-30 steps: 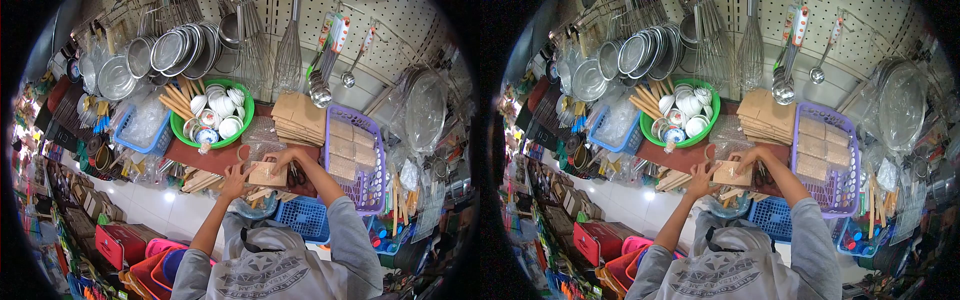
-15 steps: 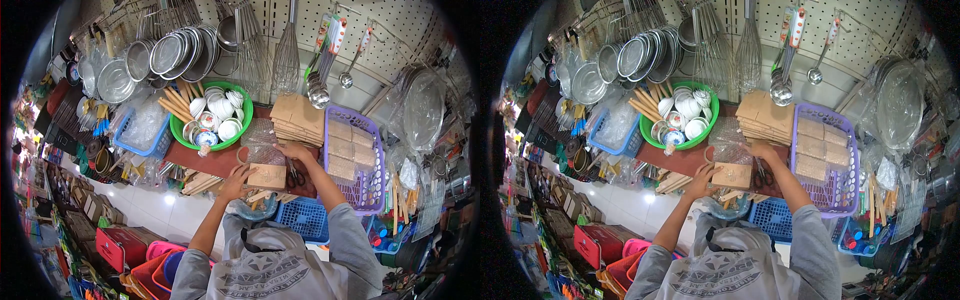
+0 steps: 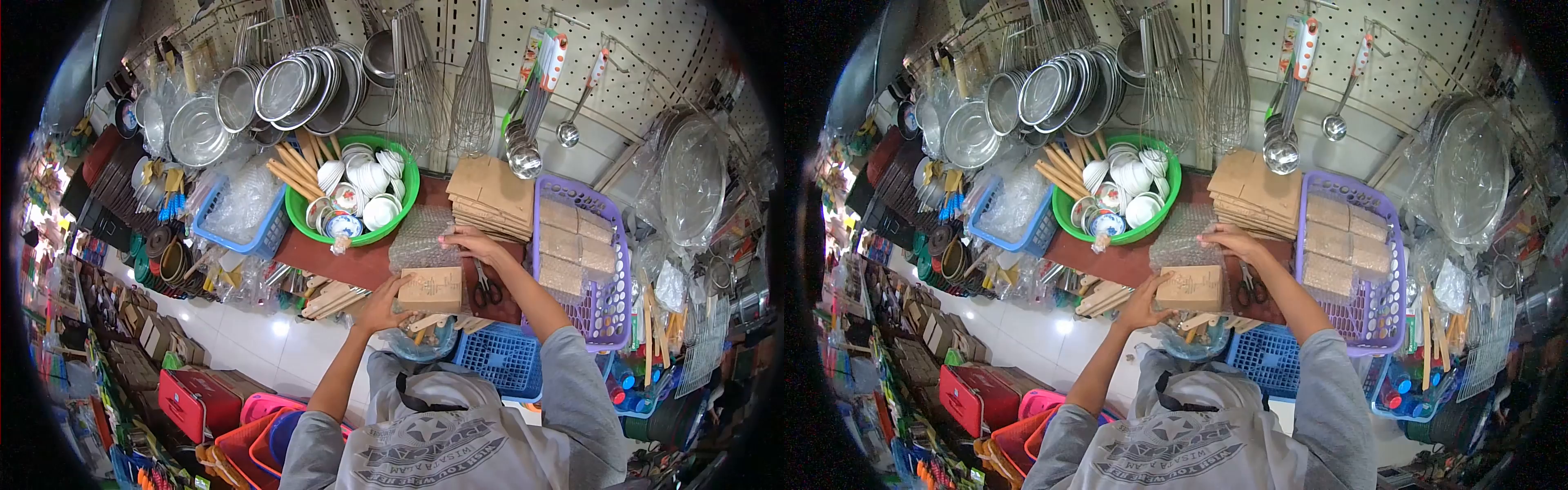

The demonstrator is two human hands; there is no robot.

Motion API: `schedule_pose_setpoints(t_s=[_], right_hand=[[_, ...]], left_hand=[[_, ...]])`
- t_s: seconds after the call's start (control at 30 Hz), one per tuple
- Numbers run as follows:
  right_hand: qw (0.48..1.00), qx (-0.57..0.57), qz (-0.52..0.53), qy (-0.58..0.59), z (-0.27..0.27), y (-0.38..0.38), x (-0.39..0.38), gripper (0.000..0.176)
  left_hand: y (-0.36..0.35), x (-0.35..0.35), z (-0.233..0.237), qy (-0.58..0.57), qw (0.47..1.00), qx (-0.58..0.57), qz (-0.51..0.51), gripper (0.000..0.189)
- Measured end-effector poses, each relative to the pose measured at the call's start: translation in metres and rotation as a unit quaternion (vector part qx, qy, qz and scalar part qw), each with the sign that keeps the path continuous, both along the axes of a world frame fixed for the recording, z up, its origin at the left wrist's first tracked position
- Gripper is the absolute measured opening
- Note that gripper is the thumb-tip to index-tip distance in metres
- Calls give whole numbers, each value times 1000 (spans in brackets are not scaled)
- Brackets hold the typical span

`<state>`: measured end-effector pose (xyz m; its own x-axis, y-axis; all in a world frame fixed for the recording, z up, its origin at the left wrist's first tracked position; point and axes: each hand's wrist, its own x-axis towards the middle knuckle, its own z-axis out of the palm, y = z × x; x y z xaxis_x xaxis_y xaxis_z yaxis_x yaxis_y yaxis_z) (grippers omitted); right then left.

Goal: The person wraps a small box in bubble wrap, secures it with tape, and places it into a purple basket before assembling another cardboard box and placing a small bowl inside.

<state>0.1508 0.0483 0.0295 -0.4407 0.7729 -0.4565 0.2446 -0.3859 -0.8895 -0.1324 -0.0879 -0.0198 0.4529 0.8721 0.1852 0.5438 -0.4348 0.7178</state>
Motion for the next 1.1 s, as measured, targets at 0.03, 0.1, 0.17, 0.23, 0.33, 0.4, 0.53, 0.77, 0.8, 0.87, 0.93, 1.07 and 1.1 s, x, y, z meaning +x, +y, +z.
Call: schedule_pose_setpoints(t_s=[0.03, 0.1, 0.17, 0.23, 0.33, 0.4, 0.53, 0.77, 0.8, 0.87, 0.93, 1.07, 1.1], right_hand=[[999, -13, -8, 30, -9, 2, -3, 35], [995, -37, -24, 91, -24, 5, -13, 34], [986, -58, -65, 145, -23, -1, -22, 34], [977, -67, -96, 177, -20, -2, -26, 33], [964, -61, -124, 227, -11, -5, -26, 30], [941, -60, -129, 306, 5, -13, -23, 29], [950, -37, -65, 303, 26, -21, -15, 36], [969, 39, -48, 237, 17, -22, -10, 52], [973, 47, -53, 220, 23, -23, -9, 57], [977, 86, -59, 185, 28, -24, -6, 52], [978, 112, -66, 160, 36, -24, -5, 45], [974, 149, -113, 128, 56, -30, -1, 35], [971, 160, -132, 119, 59, -31, -1, 34]], left_hand=[[0, 0, 3, -6, 1000, 2, -3, 85], [0, 2, 12, -15, 1000, 5, -12, 84], [0, 5, 21, -22, 1000, 6, -22, 84], [-2, 8, 24, -30, 999, 17, -19, 85], [-7, 7, 26, -18, 999, 29, 2, 87], [-10, 2, 28, 16, 999, 38, 7, 88], [-13, -2, 34, 65, 997, 37, -8, 89], [-11, 2, 19, 88, 994, 53, -47, 89], [-11, 4, 23, 82, 994, 50, -45, 89], [-11, 6, 30, 69, 996, 44, -41, 90], [-7, 8, 31, 80, 995, 51, -43, 90], [0, 14, 37, 77, 994, 65, -39, 90], [2, 15, 37, 79, 994, 71, -37, 90]])
